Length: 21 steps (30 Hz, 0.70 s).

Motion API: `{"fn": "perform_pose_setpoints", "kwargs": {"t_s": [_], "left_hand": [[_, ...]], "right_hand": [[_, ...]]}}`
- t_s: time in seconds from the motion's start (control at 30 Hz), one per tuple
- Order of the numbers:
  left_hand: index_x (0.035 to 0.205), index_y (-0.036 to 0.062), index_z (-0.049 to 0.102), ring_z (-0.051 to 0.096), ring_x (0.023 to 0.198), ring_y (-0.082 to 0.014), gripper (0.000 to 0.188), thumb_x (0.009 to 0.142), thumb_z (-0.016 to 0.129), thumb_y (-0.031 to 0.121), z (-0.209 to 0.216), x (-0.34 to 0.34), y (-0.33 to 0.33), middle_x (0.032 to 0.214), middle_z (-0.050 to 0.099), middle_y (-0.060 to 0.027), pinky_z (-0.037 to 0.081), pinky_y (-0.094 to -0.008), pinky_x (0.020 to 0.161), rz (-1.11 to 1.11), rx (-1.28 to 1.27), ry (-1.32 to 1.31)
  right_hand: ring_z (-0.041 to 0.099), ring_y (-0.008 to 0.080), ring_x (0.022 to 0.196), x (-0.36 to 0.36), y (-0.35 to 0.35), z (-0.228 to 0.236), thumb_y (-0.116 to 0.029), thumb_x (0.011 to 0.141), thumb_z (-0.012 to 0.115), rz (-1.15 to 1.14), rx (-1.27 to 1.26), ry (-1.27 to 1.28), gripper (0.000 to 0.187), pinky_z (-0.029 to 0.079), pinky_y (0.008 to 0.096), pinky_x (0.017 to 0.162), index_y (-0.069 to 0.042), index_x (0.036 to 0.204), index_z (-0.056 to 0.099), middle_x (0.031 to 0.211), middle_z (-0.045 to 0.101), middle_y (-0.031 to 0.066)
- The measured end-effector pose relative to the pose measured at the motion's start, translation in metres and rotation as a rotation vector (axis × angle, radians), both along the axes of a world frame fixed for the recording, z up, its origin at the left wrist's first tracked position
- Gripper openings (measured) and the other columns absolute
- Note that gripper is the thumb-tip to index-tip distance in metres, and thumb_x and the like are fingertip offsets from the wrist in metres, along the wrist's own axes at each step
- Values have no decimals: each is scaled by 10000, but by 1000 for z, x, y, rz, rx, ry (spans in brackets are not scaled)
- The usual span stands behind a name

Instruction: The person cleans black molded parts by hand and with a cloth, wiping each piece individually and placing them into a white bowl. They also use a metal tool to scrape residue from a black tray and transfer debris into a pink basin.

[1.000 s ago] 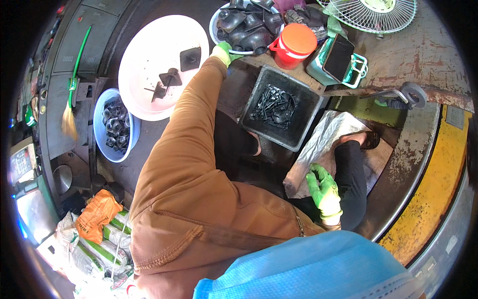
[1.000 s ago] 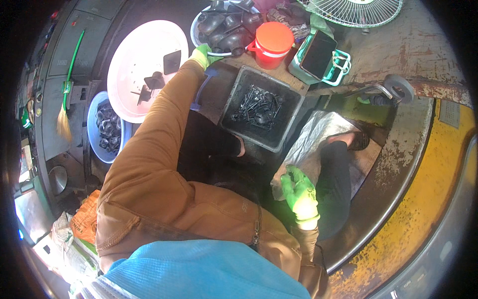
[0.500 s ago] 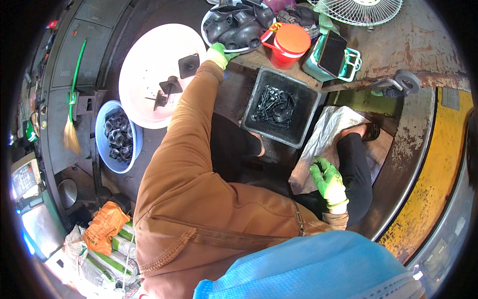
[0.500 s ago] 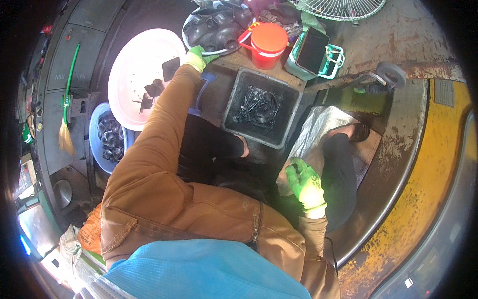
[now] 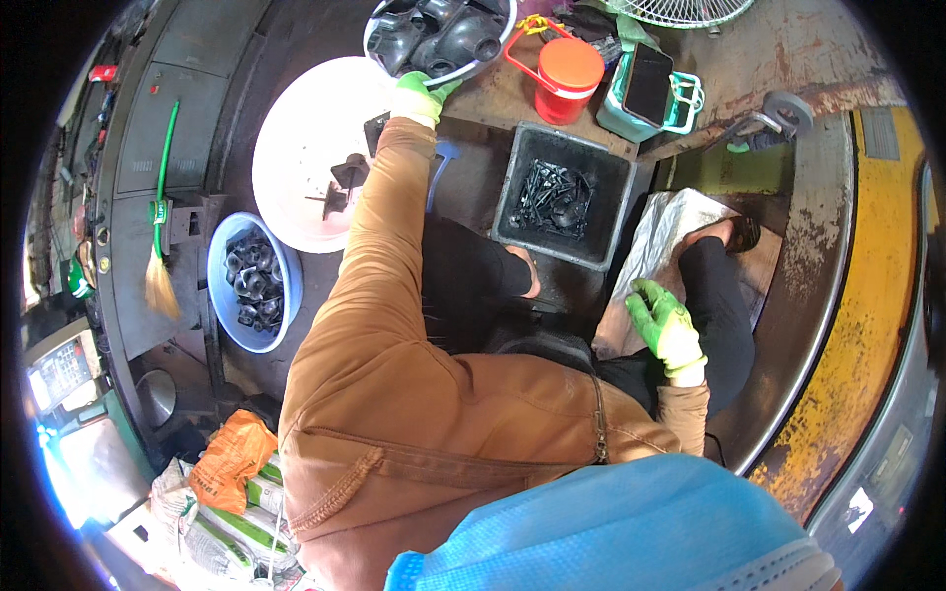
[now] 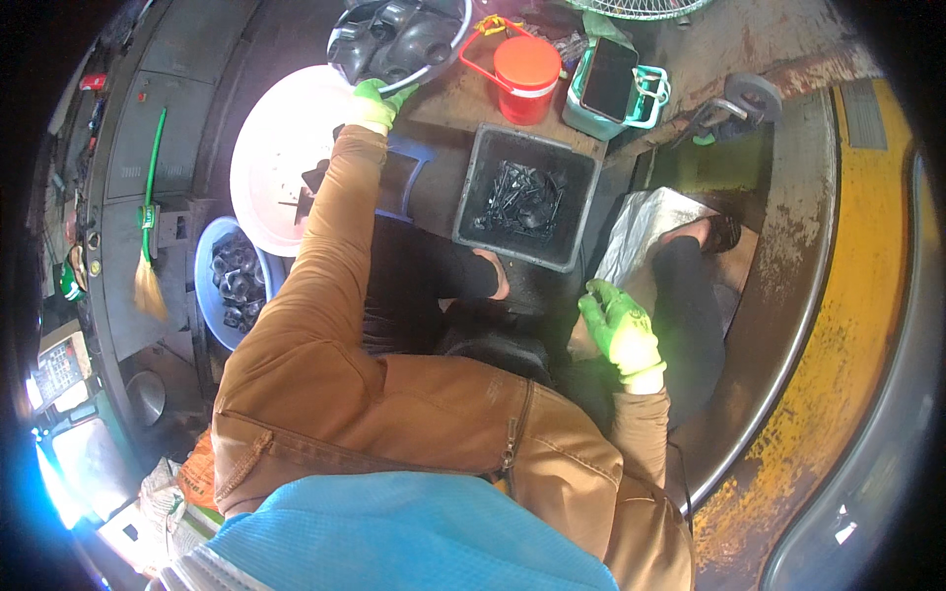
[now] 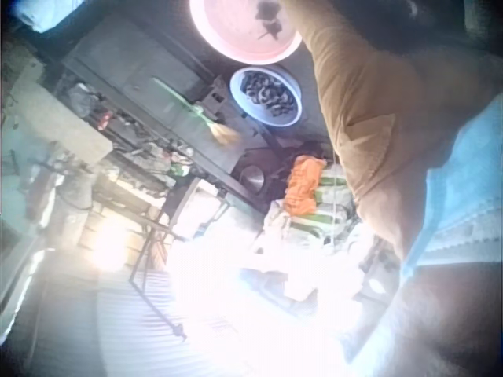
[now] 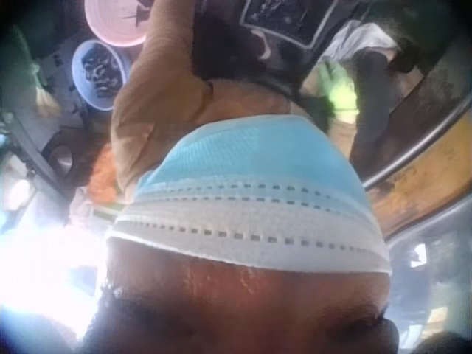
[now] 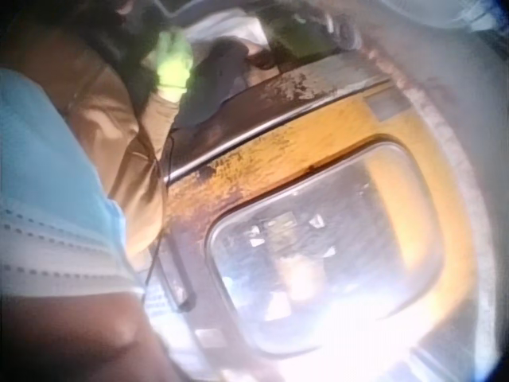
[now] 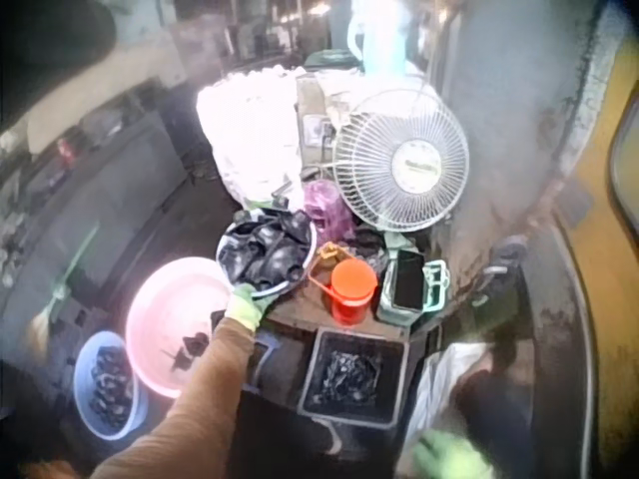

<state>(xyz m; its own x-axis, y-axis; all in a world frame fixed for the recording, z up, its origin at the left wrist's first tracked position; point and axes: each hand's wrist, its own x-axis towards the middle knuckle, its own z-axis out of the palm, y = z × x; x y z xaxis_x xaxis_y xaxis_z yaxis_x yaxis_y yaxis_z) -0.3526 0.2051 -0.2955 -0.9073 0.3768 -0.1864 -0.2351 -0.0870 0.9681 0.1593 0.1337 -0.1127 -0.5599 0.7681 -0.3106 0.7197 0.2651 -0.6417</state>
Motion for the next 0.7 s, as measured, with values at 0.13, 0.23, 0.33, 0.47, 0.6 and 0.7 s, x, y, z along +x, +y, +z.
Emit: {"fn": "perform_pose_setpoints", "kwargs": {"t_s": [0.13, 0.23, 0.33, 0.47, 0.6, 0.7], "left_hand": [[904, -9, 582, 591, 885, -398, 264, 783, 602, 226, 47, 7, -28, 913, 575, -208, 520, -562, 795, -22, 56, -39], [908, -21, 562, 584, 884, -401, 225, 804, 576, 179, 82, 17, -64, 915, 560, -211, 522, -581, 793, -60, 61, -58], [913, -33, 543, 578, 884, -404, 186, 825, 551, 131, 108, 35, -107, 916, 545, -214, 523, -600, 791, -306, -413, 344], [750, -62, 476, 563, 799, -442, 56, 759, 442, -18, 116, 70, -154, 827, 456, -212, 513, -682, 793, -39, 149, -339], [1011, -8, 440, 554, 882, -424, 213, 798, 435, -21, 102, 111, -187, 928, 452, -191, 444, -740, 828, -77, 20, -516], [1006, 24, 469, 580, 889, -395, 205, 808, 451, -23, 79, 154, -207, 914, 512, -150, 450, -716, 826, -237, 142, -565]], "right_hand": [[651, 345, 910, 5, -3, -3, -269, 898, 584, 32, 27, 7, 316, 499, 390, 790, -24, 1091, 632, 964, 668, 200], [647, 356, 909, 8, -6, -3, -306, 903, 574, 22, -43, 28, 330, 490, 407, 787, -36, 1087, 622, 946, 662, 206], [645, 351, 894, 12, -8, -4, -338, 901, 575, 21, -28, 18, 341, 483, 409, 765, -53, 1084, 617, 940, 658, 202], [622, 356, 979, 16, -10, -9, -336, 903, 577, 46, -47, -60, 347, 486, 404, 822, -58, 1107, 619, 1017, 655, 186], [597, 366, 1011, 16, -12, -14, -393, 890, 539, 97, -64, -94, 349, 466, 431, 833, -105, 1078, 599, 1046, 646, 166], [593, 364, 1035, 14, -12, -15, -411, 891, 520, 73, -66, -148, 376, 457, 430, 862, -102, 1089, 601, 1074, 645, 165]]}}
